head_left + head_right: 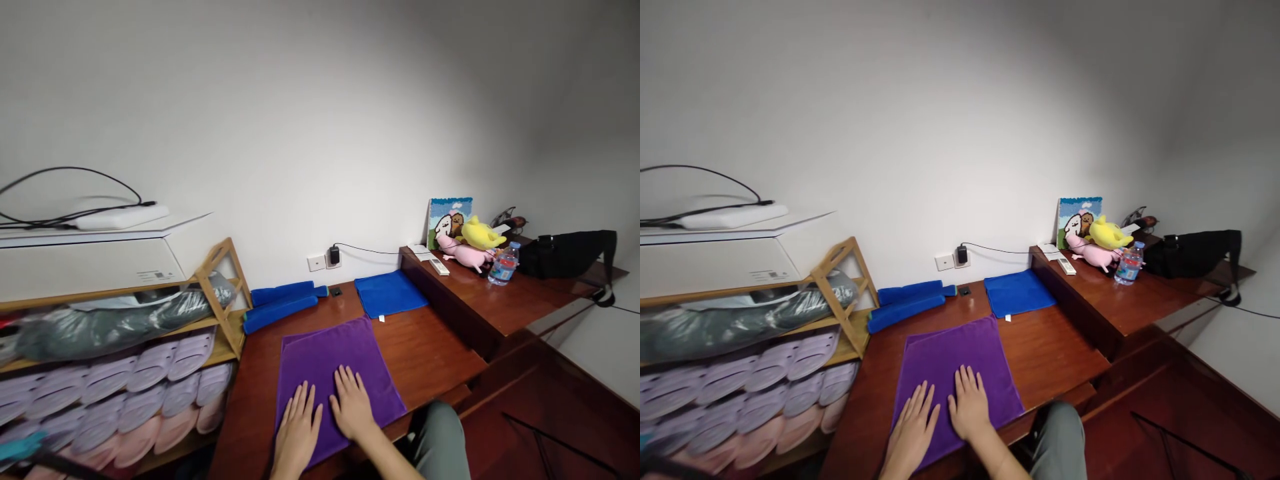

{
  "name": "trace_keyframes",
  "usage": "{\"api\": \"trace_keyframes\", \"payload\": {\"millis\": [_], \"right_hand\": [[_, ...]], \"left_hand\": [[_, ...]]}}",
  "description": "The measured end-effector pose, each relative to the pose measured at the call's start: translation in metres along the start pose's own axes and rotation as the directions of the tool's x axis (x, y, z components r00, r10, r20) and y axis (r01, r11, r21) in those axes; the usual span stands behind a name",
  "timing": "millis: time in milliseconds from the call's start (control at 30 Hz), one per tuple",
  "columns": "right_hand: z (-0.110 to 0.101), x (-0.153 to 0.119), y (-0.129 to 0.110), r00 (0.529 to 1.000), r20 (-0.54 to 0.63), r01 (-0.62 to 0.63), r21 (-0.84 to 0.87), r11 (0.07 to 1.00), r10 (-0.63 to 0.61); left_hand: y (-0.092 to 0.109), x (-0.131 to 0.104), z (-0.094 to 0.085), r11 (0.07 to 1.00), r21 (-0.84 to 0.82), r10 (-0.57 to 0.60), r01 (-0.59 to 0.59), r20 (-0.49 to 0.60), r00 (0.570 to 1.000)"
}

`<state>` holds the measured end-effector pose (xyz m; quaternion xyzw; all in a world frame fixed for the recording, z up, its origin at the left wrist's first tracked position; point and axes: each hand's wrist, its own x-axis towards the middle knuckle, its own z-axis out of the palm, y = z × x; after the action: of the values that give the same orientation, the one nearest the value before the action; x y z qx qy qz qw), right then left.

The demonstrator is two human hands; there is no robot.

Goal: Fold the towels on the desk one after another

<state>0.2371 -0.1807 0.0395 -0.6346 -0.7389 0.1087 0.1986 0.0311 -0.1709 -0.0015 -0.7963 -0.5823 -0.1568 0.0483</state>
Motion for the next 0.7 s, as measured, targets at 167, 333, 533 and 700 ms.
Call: {"api": "trace_keyframes", "payload": {"millis": [167, 333, 533, 700], "right_hand": [[0.001, -0.014, 0.022, 0.993, 0.033, -0.114, -0.054, 0.992, 0.116], [-0.029, -0.024, 0.077, 0.956, 0.024, -0.286, -0.151, 0.946, 0.293], [-0.039, -0.003, 0.072, 0.973, -0.024, -0.231, -0.151, 0.961, 0.23], [-0.029, 0.068, 0.008, 1.0, 0.004, -0.019, -0.069, 0.997, 0.019]], "left_hand": [[-0.027, -0.03, 0.007, 0.997, 0.013, -0.076, 0.076, 0.028, 0.997], [-0.05, -0.044, 0.005, 0.991, -0.001, -0.134, 0.134, 0.014, 0.991], [-0.047, -0.011, 0.0, 0.996, -0.011, -0.09, 0.089, -0.076, 0.993], [-0.021, 0.072, -0.008, 0.999, -0.036, -0.035, 0.034, -0.024, 0.999]]}}
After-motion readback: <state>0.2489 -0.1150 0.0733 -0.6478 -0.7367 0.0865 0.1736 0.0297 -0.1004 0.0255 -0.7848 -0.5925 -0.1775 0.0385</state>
